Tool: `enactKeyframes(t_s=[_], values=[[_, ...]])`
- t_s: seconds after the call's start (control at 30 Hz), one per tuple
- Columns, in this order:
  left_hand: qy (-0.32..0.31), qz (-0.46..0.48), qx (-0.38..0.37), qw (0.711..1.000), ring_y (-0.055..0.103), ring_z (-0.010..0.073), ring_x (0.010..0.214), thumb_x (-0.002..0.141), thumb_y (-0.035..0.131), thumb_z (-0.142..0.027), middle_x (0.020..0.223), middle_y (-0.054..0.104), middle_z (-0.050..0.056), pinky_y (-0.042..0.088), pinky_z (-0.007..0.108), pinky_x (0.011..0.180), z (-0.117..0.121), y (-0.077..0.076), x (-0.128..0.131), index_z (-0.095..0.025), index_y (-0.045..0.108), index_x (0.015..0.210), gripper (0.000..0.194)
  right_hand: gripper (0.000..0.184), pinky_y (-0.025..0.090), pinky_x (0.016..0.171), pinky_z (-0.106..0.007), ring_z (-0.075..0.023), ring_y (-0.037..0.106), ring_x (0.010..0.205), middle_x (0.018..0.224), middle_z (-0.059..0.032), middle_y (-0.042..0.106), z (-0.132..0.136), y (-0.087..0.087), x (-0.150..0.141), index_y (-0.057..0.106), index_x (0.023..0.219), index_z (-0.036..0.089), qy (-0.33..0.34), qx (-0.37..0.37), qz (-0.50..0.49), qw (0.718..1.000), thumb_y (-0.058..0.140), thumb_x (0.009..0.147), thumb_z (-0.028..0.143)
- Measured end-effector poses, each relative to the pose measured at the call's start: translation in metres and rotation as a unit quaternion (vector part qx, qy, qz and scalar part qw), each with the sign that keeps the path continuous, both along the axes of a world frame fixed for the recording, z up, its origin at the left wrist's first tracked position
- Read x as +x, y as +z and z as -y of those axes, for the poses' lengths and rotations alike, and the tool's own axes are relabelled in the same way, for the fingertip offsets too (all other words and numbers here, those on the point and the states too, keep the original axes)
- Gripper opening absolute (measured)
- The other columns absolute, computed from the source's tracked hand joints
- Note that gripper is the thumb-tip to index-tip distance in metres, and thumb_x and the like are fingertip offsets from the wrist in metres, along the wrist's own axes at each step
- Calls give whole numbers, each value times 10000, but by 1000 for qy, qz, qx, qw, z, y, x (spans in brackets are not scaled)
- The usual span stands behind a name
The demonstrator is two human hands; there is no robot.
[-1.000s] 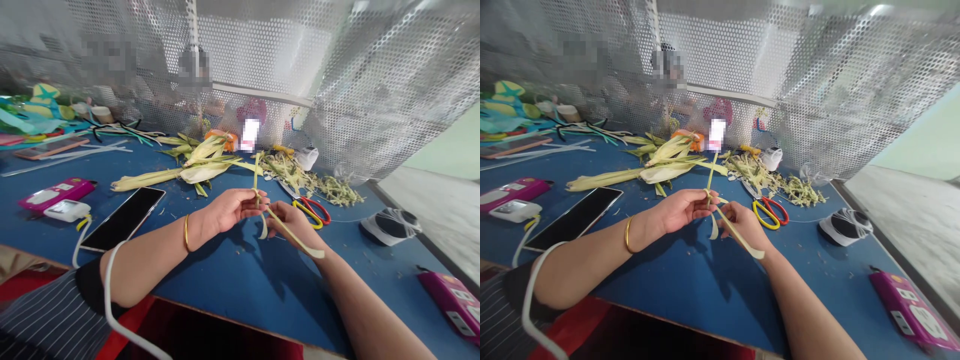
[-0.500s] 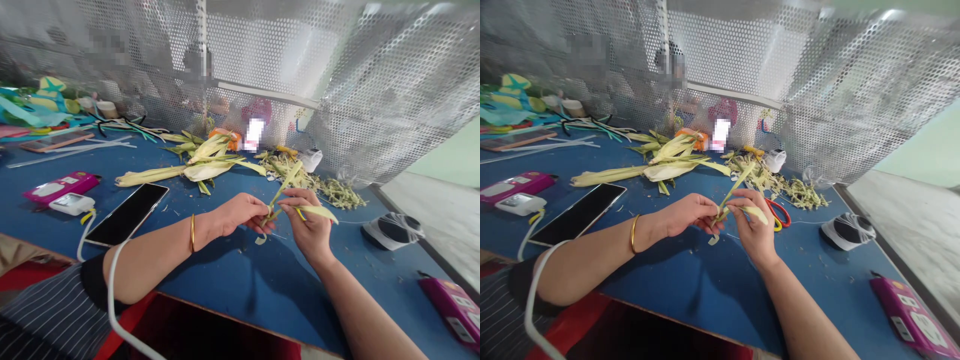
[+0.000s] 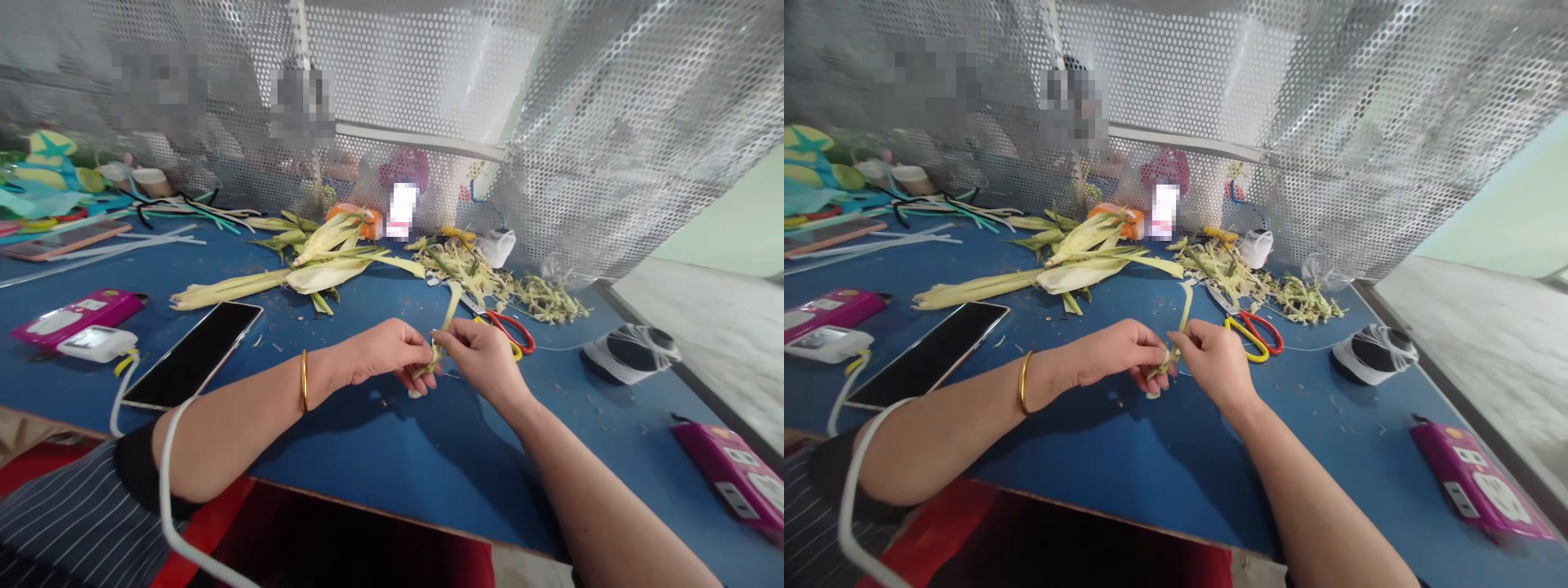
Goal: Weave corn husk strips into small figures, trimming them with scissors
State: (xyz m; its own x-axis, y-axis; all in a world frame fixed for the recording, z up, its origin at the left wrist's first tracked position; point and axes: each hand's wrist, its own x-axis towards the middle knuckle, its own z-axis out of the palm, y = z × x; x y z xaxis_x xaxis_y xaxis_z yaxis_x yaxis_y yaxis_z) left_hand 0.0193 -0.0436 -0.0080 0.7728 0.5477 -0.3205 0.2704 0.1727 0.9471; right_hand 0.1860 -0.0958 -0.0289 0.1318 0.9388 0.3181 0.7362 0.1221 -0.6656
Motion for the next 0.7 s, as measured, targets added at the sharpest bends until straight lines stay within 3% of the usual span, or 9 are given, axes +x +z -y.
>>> enactKeyframes(t_s=[0.07,0.13,0.23,0.37,0.47,0.53,0.63,0.7], values=[[19,-15,-1,1000,632,134,520,774,615,-230,623,693,71,516,257,575,3,0,2,-115,691,673,171,371,260,439,-234,-92,346,450,450,70,391,-2,0,1,482,551,206,5,-18,-36,999,599,824,429],[59,-1,-17,998,638,133,535,769,603,-214,627,694,69,515,247,574,2,-1,4,-120,691,665,166,269,292,425,-232,-102,394,426,457,71,467,-3,2,4,596,734,202,-5,-30,-83,996,608,817,457],[132,48,-66,988,655,133,590,778,605,-235,679,709,75,521,228,590,-5,-3,3,-115,717,733,171,343,389,433,-242,-117,488,409,544,43,619,-2,11,8,610,1023,189,34,-38,-198,979,629,810,457],[154,84,-117,977,645,129,582,787,599,-221,715,721,94,528,228,581,-17,-10,1,-99,719,738,178,300,520,568,-290,-135,626,530,779,-33,738,3,20,13,684,998,184,158,-103,-320,929,678,792,402],[164,95,-132,973,626,117,556,793,591,-197,710,721,85,527,229,571,-19,-11,2,-103,710,715,171,269,544,660,-318,-171,687,681,921,-66,751,4,18,15,721,985,189,198,-131,-353,905,692,794,375],[181,93,-136,970,615,111,545,793,590,-192,690,714,77,524,228,566,-16,-10,3,-102,709,717,168,244,536,639,-317,-173,674,657,842,-49,747,3,14,14,731,950,200,178,-89,-335,921,708,784,377],[202,89,-133,966,610,109,539,783,595,-188,650,695,63,519,222,559,-11,-7,6,-99,713,731,157,188,500,618,-305,-150,592,577,617,-2,656,2,8,11,713,713,207,124,22,-244,962,695,802,372],[194,80,-129,969,607,106,534,766,603,-181,628,682,55,515,216,559,-8,-6,7,-99,715,717,147,214,492,707,-322,-166,594,679,666,-7,646,2,6,7,689,663,217,99,92,-215,967,674,824,357]])
